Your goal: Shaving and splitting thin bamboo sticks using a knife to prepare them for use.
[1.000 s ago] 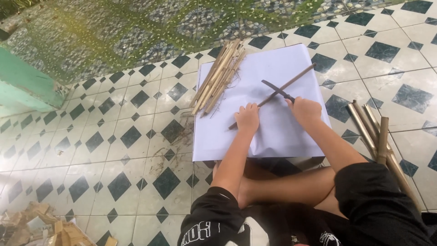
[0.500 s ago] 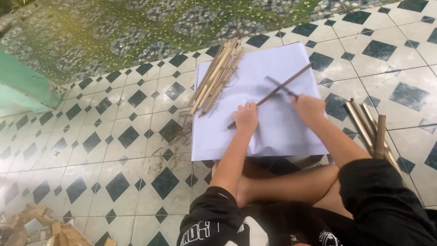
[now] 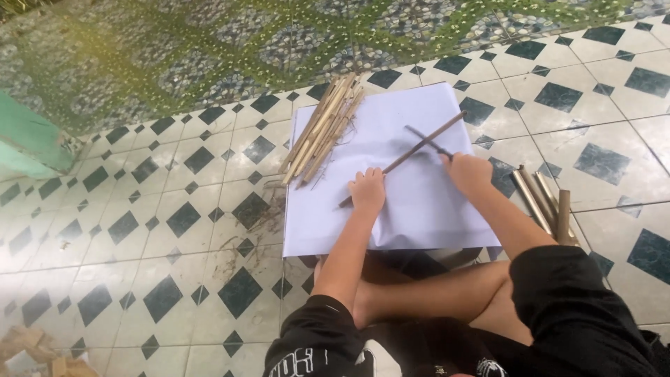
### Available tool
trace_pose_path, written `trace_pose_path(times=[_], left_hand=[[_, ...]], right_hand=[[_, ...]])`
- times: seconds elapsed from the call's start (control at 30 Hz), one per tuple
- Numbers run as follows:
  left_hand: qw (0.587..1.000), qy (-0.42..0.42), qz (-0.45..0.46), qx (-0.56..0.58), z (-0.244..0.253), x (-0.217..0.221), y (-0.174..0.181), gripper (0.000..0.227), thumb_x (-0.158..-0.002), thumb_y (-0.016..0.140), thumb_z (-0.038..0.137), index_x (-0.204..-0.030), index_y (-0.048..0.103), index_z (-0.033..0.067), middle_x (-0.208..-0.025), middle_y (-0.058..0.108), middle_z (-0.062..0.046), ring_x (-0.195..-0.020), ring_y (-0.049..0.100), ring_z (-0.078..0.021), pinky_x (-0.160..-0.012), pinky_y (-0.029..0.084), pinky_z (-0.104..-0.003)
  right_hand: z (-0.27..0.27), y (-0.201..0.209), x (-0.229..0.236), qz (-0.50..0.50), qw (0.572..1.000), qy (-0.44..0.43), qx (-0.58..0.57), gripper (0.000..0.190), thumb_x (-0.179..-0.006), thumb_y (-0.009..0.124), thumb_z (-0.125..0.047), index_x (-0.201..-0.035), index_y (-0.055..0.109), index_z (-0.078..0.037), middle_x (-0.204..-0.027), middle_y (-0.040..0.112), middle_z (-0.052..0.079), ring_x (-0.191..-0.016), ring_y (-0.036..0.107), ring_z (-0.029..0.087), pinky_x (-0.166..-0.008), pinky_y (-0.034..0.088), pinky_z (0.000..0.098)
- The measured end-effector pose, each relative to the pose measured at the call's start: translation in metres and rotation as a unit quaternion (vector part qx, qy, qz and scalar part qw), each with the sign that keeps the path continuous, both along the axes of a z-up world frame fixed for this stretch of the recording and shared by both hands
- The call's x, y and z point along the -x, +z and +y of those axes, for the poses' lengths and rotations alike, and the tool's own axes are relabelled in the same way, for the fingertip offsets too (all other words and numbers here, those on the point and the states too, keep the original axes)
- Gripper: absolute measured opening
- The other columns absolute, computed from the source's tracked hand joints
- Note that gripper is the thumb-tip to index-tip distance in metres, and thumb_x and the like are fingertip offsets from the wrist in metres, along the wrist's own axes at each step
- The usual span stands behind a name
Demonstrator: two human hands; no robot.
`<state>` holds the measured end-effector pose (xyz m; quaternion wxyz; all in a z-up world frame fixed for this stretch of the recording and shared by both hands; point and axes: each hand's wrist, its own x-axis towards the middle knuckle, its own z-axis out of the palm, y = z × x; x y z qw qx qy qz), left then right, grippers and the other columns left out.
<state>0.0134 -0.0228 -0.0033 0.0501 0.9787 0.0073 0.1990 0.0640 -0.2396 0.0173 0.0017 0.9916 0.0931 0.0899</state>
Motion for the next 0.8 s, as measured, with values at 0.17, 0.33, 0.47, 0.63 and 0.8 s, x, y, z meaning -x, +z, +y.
trace_pose_path(times=[0.17,0.33,0.47,0.63,0.8], left_hand=[[1.0,0.003,0.017,0.003,0.002,-0.01,-0.007,0.024,-0.092,0.035,0.035,-0.087,0.05,0.0168,-0.078,0.049,0.001,-0.08,0.051,-0.0196,-0.069,0.043,-0.039],[0.999,0.003,0.034,-0.005,0.003,-0.009,-0.006,0.027,-0.094,0.031,0.035,-0.088,0.05,0.0163,-0.079,0.049,0.002,-0.081,0.051,-0.0185,-0.069,0.042,-0.037],[0.998,0.0,0.059,0.014,0.001,-0.004,-0.001,0.028,-0.094,0.031,0.035,-0.089,0.05,0.0157,-0.08,0.049,0.002,-0.084,0.05,-0.0194,-0.07,0.041,-0.038],[0.999,0.003,0.045,0.01,0.0,0.002,0.009,0.026,-0.094,0.034,0.034,-0.088,0.051,0.0153,-0.079,0.05,0.001,-0.083,0.052,-0.0189,-0.07,0.042,-0.037],[1.0,0.001,0.027,0.009,-0.001,0.003,0.007,0.026,-0.094,0.035,0.034,-0.087,0.051,0.0153,-0.079,0.051,0.001,-0.082,0.053,-0.0191,-0.07,0.043,-0.036]], right_hand=[[-0.001,-0.007,-0.002,-0.002,1.0,0.017,0.002,0.047,-0.093,0.032,-0.042,-0.077,0.059,-0.008,-0.064,0.063,0.011,-0.065,0.066,0.028,-0.055,0.051,0.0407],[-0.02,-0.018,-0.026,0.026,0.997,-0.076,-0.011,0.053,-0.094,0.028,-0.048,-0.084,0.063,-0.009,-0.073,0.065,0.011,-0.074,0.066,0.03,-0.059,0.049,0.0447],[-0.016,0.01,-0.005,0.056,0.998,-0.018,-0.035,0.051,-0.094,0.028,-0.043,-0.084,0.063,-0.007,-0.07,0.065,0.015,-0.07,0.067,0.031,-0.057,0.051,0.0417],[-0.01,0.035,0.003,0.086,0.995,-0.034,-0.045,0.049,-0.093,0.032,-0.04,-0.093,0.064,-0.003,-0.081,0.067,0.019,-0.082,0.066,0.034,-0.067,0.051,0.0462],[-0.019,0.015,-0.014,0.062,0.994,-0.074,-0.045,0.056,-0.094,0.026,-0.046,-0.086,0.064,-0.005,-0.074,0.066,0.015,-0.075,0.067,0.031,-0.062,0.052,0.042]])
